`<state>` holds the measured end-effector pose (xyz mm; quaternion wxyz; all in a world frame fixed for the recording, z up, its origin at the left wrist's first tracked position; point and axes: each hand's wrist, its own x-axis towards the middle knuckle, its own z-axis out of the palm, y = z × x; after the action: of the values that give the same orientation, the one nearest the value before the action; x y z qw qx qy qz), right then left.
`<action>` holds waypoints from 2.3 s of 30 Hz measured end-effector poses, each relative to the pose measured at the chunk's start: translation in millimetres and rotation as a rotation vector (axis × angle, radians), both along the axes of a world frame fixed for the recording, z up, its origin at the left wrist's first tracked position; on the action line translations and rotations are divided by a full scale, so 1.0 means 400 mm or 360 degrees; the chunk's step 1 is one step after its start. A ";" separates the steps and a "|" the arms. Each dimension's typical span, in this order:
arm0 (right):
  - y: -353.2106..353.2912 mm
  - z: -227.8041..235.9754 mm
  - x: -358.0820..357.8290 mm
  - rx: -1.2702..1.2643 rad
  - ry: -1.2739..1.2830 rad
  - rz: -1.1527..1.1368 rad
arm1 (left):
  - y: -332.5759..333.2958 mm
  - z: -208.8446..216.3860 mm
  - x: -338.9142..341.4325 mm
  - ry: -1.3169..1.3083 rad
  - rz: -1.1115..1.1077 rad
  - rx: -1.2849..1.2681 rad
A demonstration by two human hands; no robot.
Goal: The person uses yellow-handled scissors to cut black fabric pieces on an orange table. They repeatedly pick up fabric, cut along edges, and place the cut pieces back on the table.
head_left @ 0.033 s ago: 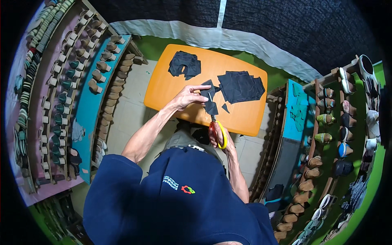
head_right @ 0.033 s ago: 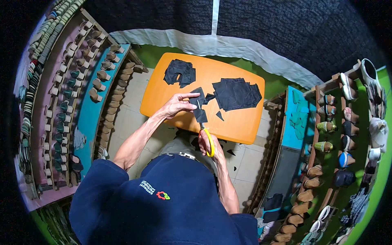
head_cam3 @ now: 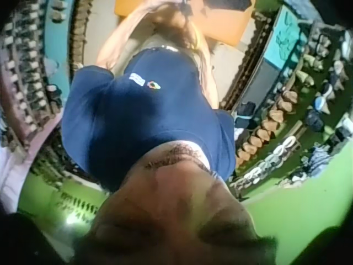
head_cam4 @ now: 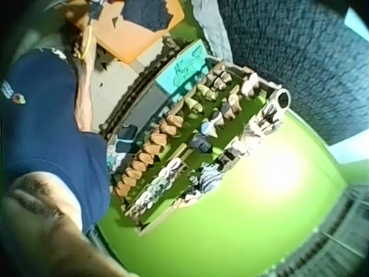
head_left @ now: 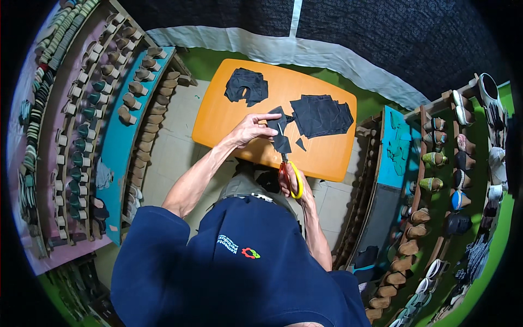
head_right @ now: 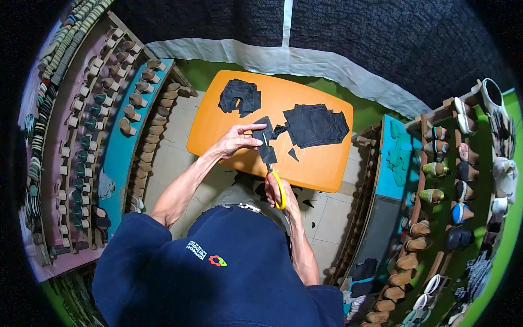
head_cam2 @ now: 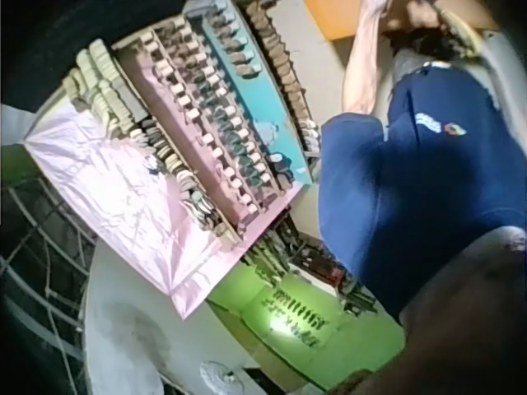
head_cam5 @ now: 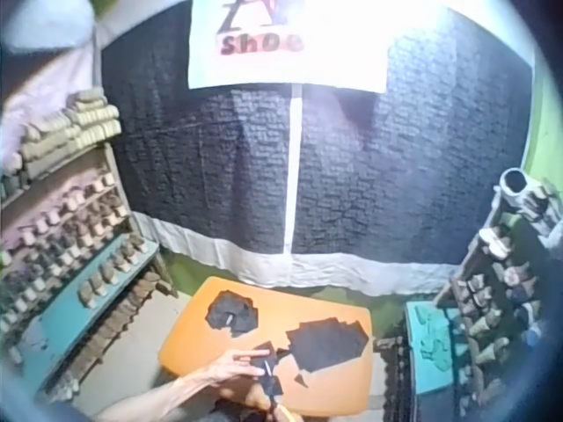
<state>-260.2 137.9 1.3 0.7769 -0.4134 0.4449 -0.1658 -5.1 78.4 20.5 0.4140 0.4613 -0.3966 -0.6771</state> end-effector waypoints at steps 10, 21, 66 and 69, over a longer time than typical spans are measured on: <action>0.004 0.011 -0.007 -0.0160 0.0045 0.0003 | -0.005 -0.012 -0.016 0.0062 0.0145 0.0000; 0.005 0.006 -0.012 -0.0110 0.0041 -0.0042 | -0.004 -0.020 -0.011 0.0105 0.0204 -0.0008; 0.000 0.004 -0.016 -0.0057 0.0001 -0.0030 | -0.023 0.003 0.001 -0.0016 0.0055 -0.0041; 0.002 0.021 -0.011 -0.0107 0.0006 -0.0050 | -0.013 -0.001 -0.011 0.0051 0.0135 -0.0033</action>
<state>-264.7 138.7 9.8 0.7589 -0.4327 0.4471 -0.1922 -9.5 73.1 20.0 0.4534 0.4625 -0.3772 -0.6621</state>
